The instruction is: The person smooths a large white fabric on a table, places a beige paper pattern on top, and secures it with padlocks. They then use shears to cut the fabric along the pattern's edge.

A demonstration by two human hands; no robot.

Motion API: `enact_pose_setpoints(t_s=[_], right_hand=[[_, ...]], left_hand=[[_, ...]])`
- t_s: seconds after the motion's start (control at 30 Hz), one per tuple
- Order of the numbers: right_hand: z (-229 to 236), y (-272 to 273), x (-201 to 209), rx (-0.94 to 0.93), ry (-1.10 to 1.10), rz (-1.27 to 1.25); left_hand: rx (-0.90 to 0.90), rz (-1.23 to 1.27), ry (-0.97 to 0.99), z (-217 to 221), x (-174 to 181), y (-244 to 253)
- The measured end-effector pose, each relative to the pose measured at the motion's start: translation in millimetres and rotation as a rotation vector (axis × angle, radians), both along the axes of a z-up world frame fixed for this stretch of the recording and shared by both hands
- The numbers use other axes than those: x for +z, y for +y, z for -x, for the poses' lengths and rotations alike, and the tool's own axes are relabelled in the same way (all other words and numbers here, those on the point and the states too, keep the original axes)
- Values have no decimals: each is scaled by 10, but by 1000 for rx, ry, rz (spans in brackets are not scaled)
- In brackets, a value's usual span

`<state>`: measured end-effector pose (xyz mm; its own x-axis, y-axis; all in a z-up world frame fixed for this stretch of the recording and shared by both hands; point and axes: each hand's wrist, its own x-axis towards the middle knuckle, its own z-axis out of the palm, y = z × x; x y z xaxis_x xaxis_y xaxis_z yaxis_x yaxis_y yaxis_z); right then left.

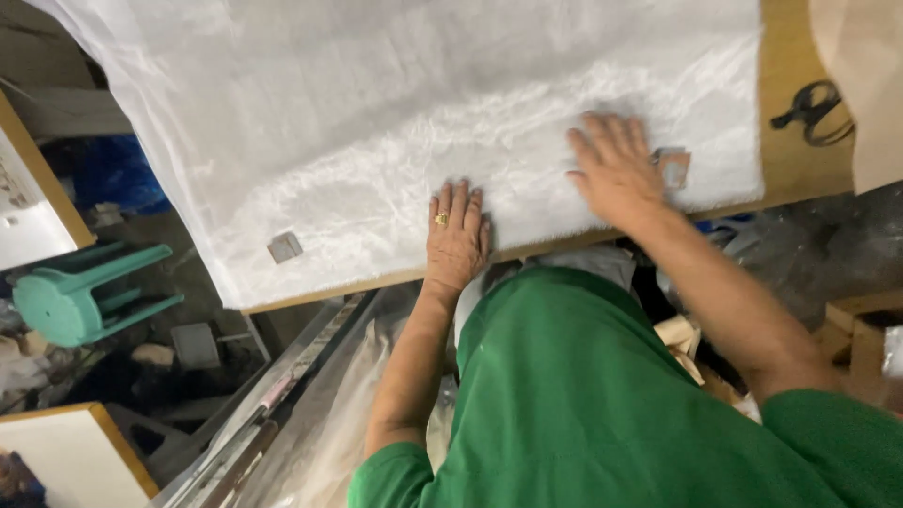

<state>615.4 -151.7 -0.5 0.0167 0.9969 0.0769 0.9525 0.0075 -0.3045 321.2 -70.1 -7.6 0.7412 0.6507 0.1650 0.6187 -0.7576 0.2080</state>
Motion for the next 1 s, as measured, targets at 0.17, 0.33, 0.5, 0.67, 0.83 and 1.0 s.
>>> enact_pose_setpoints(t_s=[0.17,0.33,0.5,0.67,0.83,1.0], right_hand=[[131,374,-137,-106,41,98],[117,425,-115,-147,91,231],[144,460,55,-164,85,321],[158,498,75,-167,11,360],[125,479,-81,-161,-112,375],[121,598,39,-176,-103,503]], left_hand=[[-80,27,70,-493,-26,218],[-157,12,123,-800,-148,609],[-135,-13,181,-947,-207,1245],[-59,-31,218,-1132,-300,2153],[8,-18,123,-1388,-392,3017],[22,-12,172,-1662,-630,3817]])
